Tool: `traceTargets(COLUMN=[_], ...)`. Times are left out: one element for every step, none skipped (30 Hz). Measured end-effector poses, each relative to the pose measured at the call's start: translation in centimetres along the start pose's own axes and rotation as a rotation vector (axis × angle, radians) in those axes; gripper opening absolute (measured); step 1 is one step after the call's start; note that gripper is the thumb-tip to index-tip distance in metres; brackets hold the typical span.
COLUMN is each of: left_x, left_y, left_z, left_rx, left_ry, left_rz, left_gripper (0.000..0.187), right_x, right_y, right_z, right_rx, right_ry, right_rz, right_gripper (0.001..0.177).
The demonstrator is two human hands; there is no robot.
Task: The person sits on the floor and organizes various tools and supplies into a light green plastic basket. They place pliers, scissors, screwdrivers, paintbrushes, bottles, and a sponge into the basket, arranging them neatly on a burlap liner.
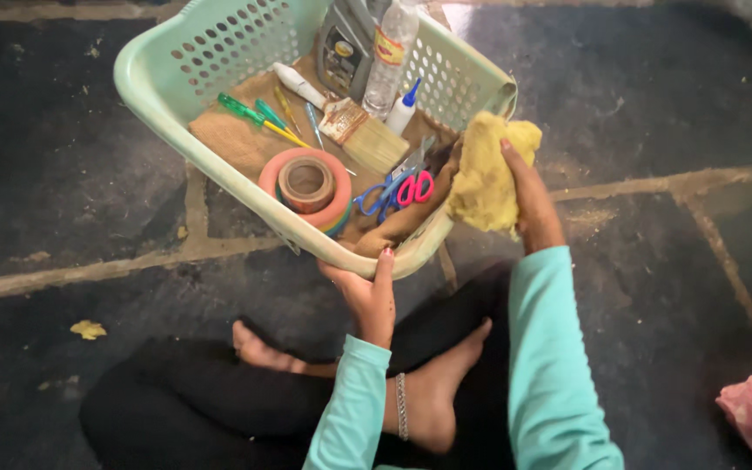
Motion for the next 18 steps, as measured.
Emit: traceTargets(left_x=[0.1, 0.3, 0.7, 1.2, 1.8, 2.6, 3.5, 4.3, 5.2, 6.1, 6.9, 7.7, 8.3, 8.9, 9.3, 10.0, 10.3, 10.3], left_y=[0.0, 0.0, 0.1, 0.4, 0.9, 1.8, 3.0, 4.2, 5.5, 6.9, 8.5, 10.2, 12.1, 13.8, 15.1, 16.4, 17.1, 17.2], left_z=[0.1, 0.1, 0.3, 0.4, 0.6, 0.8, 1.1, 1.4, 1.9, 2.3, 2.6, 3.0, 3.3, 2.6, 2.0, 1.3, 0.6, -0.3], left_rx=[-0.024, -0.048, -0.067, -0.085, -0.106, -0.116, -0.123, -0.130, -0.090, -0.051, -0.011, 0.063, 0.136, 0.073, 0.016, -0.023, -0.060, -0.144], left_ry=[0.012, 0.023, 0.037, 0.051, 0.068, 0.089, 0.112, 0.134, 0.122, 0.111, 0.100, 0.116, 0.131, 0.213, 0.292, 0.458, 0.622, 0.653], left_rz=[0.017, 0.034, 0.037, 0.040, 0.044, 0.040, 0.042, 0.043, 0.068, 0.093, 0.119, 0.134, 0.153, 0.155, 0.157, 0.127, 0.097, 0.074], left_gripper=[0.098, 0.098, 0.098, 0.099, 0.099, 0.100, 0.101, 0.102, 0.101, 0.101, 0.101, 0.100, 0.099, 0.103, 0.107, 0.112, 0.118, 0.118], right_x=[-0.3, -0.6, -1.0, -1.1, -1.3, -1.6, -1.9, -2.2, -2.5, -2.8, -3.0, -2.9, -2.3, -1.3, 0.1, 2.2, 4.6, 7.0], right_y=[-0.2, -0.7, -1.2, -1.6, -2.0, -2.4, -3.0, -3.6, -4.1, -4.3, -4.6, -5.0, -5.5, -6.0, -6.4, -6.8, -7.2, -7.5], right_z=[-0.2, -0.6, -0.9, -1.4, -1.9, -2.5, -3.0, -3.6, -4.0, -4.4, -5.0, -5.6, -5.9, -6.3, -6.5, -6.0, -5.4, -4.9], right_rx=[0.042, 0.084, 0.125, 0.121, 0.115, 0.110, 0.123, 0.136, 0.149, 0.147, 0.143, 0.140, 0.166, 0.192, 0.216, 0.355, 0.494, 0.599], right_ry=[0.069, 0.138, 0.213, 0.214, 0.219, 0.225, 0.223, 0.222, 0.220, 0.194, 0.169, 0.144, 0.157, 0.170, 0.178, 0.221, 0.258, 0.281], right_rz=[0.032, 0.064, 0.093, 0.071, 0.050, 0.029, 0.012, -0.006, -0.020, -0.021, -0.022, -0.023, -0.055, -0.088, -0.123, -0.236, -0.348, -0.442], right_gripper=[0.055, 0.055, 0.054, 0.055, 0.055, 0.056, 0.057, 0.058, 0.059, 0.060, 0.061, 0.063, 0.064, 0.066, 0.067, 0.067, 0.068, 0.067])
Point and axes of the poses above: each hand's wrist, its own y-axis towards the middle knuckle, its own x-axis out of the back of the hand, z = x × y, the point moved 6 cm from there along y, towards the middle knuckle, and after that the axes turned 6 degrees about y, right-handed, at the moved point
